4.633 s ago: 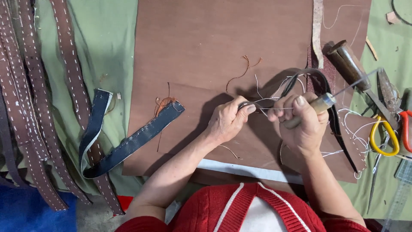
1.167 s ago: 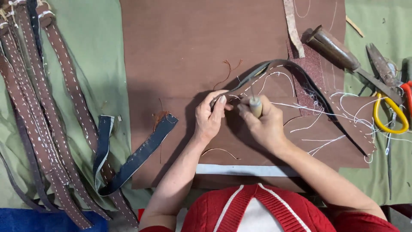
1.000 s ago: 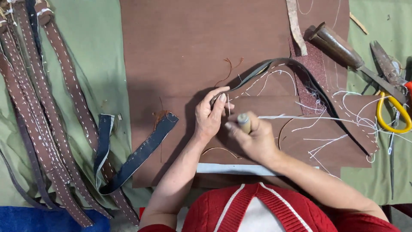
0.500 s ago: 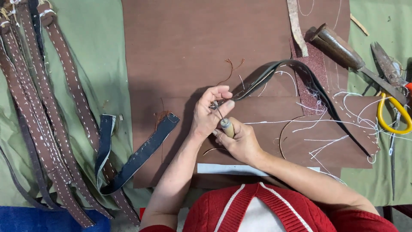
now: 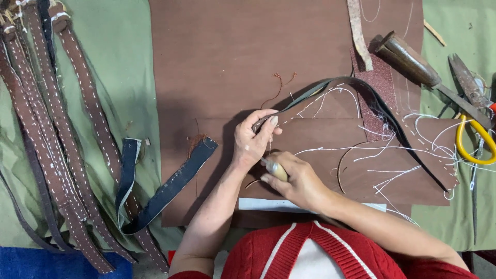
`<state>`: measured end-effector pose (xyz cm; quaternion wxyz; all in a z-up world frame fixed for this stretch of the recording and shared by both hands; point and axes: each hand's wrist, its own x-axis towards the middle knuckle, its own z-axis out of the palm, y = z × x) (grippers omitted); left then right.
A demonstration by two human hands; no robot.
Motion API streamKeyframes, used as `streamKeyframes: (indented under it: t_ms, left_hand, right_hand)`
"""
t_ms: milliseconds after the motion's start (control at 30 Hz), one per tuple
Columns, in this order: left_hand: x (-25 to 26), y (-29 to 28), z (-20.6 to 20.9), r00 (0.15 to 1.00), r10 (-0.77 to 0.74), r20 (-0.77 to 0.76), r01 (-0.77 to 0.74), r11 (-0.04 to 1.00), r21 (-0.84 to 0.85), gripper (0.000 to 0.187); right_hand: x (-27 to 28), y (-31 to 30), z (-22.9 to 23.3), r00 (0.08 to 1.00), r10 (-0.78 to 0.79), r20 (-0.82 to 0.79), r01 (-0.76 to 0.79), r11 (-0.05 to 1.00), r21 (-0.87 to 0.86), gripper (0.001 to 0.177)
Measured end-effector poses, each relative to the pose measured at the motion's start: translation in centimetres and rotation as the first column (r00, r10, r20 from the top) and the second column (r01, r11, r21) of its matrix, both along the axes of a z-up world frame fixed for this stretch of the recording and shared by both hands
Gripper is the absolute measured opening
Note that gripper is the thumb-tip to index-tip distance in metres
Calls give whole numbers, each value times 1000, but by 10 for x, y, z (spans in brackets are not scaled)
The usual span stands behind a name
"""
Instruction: Hand-stitching a leather strap using a stitching awl and thread at a workbench.
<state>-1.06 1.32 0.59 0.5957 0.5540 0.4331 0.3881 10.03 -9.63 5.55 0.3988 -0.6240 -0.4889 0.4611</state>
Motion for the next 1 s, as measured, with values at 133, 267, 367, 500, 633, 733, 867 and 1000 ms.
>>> streamKeyframes:
  t_ms: [133, 267, 367, 500, 633, 733, 867, 1000]
  left_hand:
    - [-1, -2, 5, 1000, 4, 19, -4, 1000, 13, 16]
    - [0, -3, 8, 1000, 15, 2, -15, 999, -29, 16]
    - [3, -3, 7, 998, 41, 52, -36, 994, -105, 17]
    - [6, -9, 21, 990, 58, 130, -32, 981, -189, 21]
    - [10, -13, 33, 971, 121, 208, -64, 963, -260, 24]
    - [12, -14, 41, 959, 144, 243, -69, 953, -294, 25]
    - [15, -17, 45, 935, 184, 303, -76, 939, -336, 24]
    - [16, -23, 47, 934, 168, 315, -59, 943, -327, 23]
  right_hand:
    - [38, -19, 20, 971, 79, 225, -118, 978, 169, 53]
    - [83, -37, 9, 965, -74, 250, 57, 996, 74, 49]
    - [105, -40, -2, 938, -158, 307, 130, 985, 110, 42]
    - [102, -31, -3, 914, -191, 358, 117, 969, 219, 41]
    - [98, -29, -4, 896, -148, 418, 37, 964, 263, 38]
    - [96, -30, -2, 901, -116, 419, 14, 971, 239, 36]
    - [94, -26, 5, 906, -89, 413, 13, 983, 184, 34]
    - [94, -20, 4, 911, -106, 399, 26, 979, 200, 34]
